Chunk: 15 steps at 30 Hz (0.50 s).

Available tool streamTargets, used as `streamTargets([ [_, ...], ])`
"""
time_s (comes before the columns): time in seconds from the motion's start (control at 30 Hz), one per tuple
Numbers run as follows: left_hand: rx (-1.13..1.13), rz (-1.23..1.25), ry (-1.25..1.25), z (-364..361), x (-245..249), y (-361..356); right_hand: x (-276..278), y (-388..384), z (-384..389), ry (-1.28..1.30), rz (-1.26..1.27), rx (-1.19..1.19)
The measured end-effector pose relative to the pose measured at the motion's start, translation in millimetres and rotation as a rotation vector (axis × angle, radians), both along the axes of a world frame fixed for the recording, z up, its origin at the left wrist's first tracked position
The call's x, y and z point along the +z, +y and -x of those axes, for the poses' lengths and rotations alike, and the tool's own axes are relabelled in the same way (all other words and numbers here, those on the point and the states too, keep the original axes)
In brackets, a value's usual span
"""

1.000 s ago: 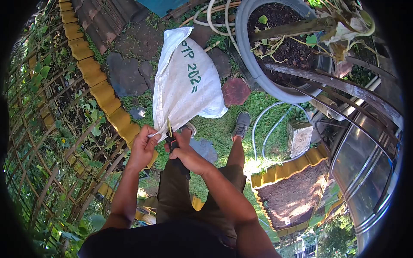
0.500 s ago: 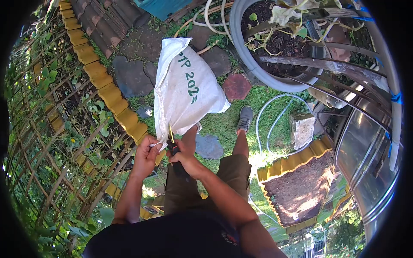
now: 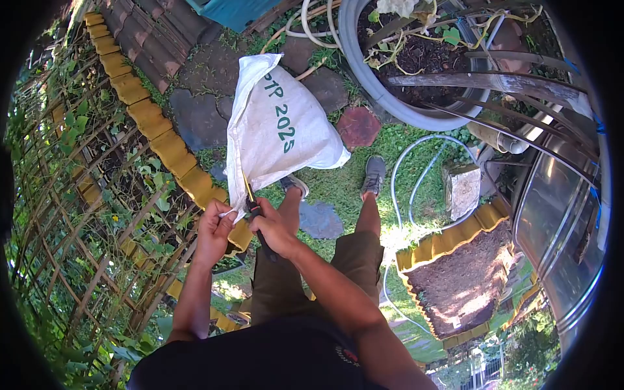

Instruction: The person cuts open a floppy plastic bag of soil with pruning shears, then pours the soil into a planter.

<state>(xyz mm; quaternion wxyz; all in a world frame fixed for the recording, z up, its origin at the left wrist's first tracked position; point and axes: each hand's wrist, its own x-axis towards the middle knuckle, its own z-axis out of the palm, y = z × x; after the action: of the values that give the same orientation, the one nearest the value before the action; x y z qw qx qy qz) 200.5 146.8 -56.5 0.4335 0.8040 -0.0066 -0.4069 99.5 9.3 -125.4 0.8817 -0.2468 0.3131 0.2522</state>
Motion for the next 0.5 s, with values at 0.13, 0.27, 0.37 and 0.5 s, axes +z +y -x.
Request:
streamTargets([
  [0.13, 0.016, -0.114, 0.075, -34.0, -0.4, -7.2, -12.9, -2.5, -3.9, -0.026, -0.016, -0.003],
  [0.27, -0.354, -0.336, 0.152, -81.2, -45.6, -3.0, -46.3, -1.8, 7.5, -0.029, 0.206, 0.316],
  [0.37, -0.444, -0.475, 0.182, -114.3, -97.9, -13.6, -65.3, 9.4, 30.9, -0.031, 0.245, 0.304],
  [0.5, -0.29, -0.317, 0.307, -150.1, -167.7, -41.9, -65.0, 1.0, 37.0, 0.072, 0.164, 0.197],
])
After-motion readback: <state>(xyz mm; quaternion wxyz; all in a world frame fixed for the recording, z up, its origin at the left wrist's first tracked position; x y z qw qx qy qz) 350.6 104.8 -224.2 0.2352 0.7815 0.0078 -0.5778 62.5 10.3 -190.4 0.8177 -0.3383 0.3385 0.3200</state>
